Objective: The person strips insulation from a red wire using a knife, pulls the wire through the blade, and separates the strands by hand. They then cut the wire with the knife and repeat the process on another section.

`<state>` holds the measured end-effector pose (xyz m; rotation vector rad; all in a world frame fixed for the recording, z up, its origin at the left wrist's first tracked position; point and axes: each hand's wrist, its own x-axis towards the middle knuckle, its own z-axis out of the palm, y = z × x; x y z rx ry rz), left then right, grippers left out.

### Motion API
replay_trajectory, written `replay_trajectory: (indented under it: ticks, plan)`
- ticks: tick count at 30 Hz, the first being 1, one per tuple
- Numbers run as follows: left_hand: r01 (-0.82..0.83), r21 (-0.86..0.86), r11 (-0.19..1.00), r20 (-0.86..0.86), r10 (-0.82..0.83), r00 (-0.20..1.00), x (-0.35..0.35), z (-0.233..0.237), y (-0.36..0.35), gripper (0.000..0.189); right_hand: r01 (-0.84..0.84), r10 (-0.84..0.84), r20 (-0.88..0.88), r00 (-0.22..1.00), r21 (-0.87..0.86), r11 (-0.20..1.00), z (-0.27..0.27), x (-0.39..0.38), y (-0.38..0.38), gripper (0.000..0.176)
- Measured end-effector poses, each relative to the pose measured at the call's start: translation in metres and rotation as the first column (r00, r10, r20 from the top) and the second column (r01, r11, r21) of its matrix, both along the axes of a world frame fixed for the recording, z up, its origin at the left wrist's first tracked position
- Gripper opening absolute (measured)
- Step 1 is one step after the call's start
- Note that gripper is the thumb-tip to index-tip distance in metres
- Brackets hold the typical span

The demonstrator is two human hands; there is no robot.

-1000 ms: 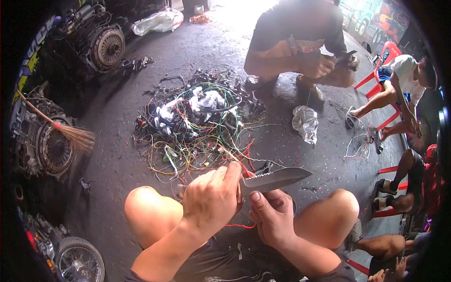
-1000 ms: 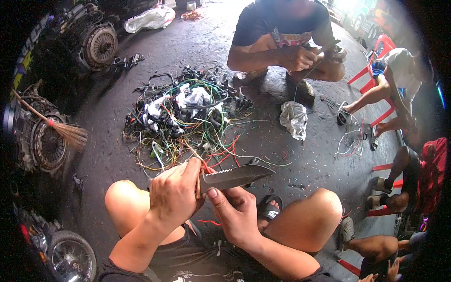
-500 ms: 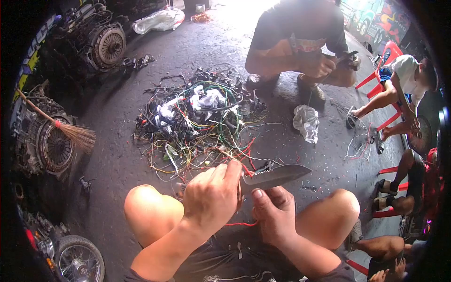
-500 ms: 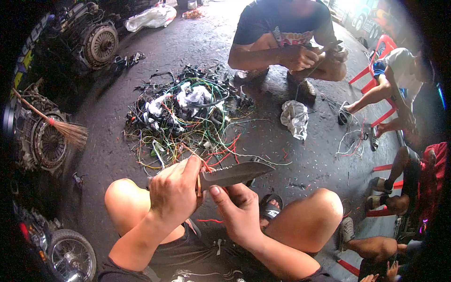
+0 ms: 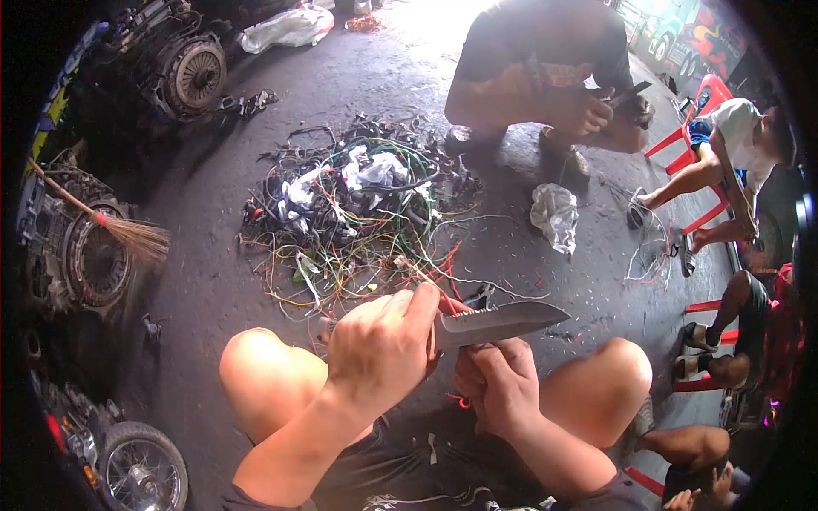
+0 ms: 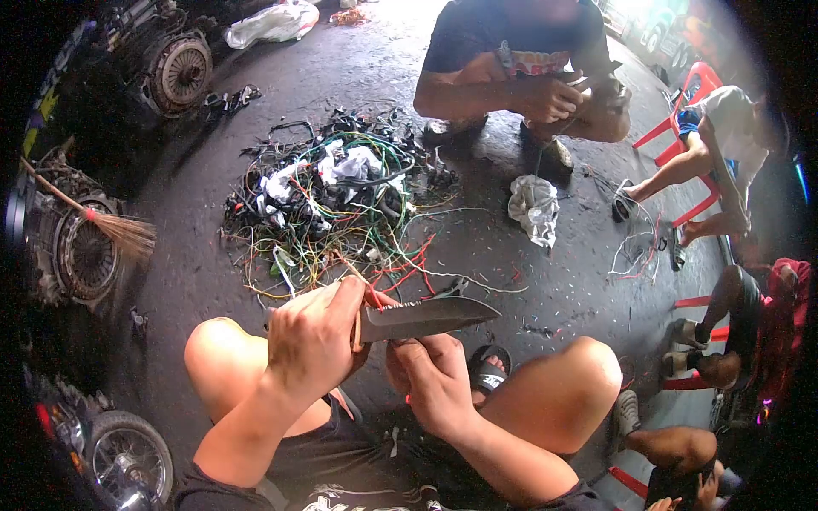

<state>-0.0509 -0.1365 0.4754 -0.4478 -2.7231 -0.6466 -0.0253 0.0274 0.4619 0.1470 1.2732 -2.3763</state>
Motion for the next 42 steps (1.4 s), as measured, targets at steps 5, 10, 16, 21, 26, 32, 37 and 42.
replay_trajectory:
  ticks: [5, 10, 16, 21, 26, 32, 37, 42]
  plan:
    - [-0.023, -0.050, 0.998, -0.056, 0.020, 0.998, -0.002, 0.005, -0.002, 0.008, 0.028, -0.020, 0.098, 0.995, -0.082, 0.996, 0.002, 0.004, 0.002, 0.021]
    - [-0.030, -0.019, 0.999, -0.018, 0.030, 0.999, -0.002, 0.008, -0.003, 0.008, 0.051, -0.028, 0.186, 0.982, -0.123, 0.991, 0.013, 0.001, 0.000, 0.013]
    - [-0.093, 0.384, 0.919, 0.255, -0.009, 0.967, -0.002, 0.005, -0.012, 0.008, -0.026, 0.031, 0.073, 0.997, -0.073, 0.997, 0.019, 0.004, 0.001, 0.030]
    - [-0.265, 0.500, 0.825, 0.431, 0.029, 0.902, -0.006, 0.021, -0.034, 0.014, -0.097, 0.108, 0.080, 0.991, -0.126, 0.987, 0.025, 0.002, 0.004, 0.052]
    - [-0.077, 0.148, 0.986, 0.228, 0.042, 0.973, 0.015, 0.026, -0.008, 0.022, -0.028, 0.071, 0.236, 0.969, -0.180, 0.983, 0.021, -0.001, 0.002, 0.052]
    - [-0.036, -0.006, 0.999, 0.029, 0.036, 0.999, 0.012, 0.011, -0.005, 0.017, -0.071, 0.128, 0.168, 0.977, -0.308, 0.949, 0.012, 0.002, 0.001, 0.049]
    - [-0.032, -0.016, 0.999, 0.014, 0.032, 0.999, 0.011, 0.012, -0.004, 0.015, -0.082, 0.135, 0.165, 0.977, -0.297, 0.952, 0.016, 0.003, -0.001, 0.049]
    - [-0.029, -0.023, 0.999, 0.008, 0.029, 1.000, 0.010, 0.011, -0.002, 0.014, -0.076, 0.123, 0.165, 0.979, -0.267, 0.961, 0.016, 0.004, 0.001, 0.049]
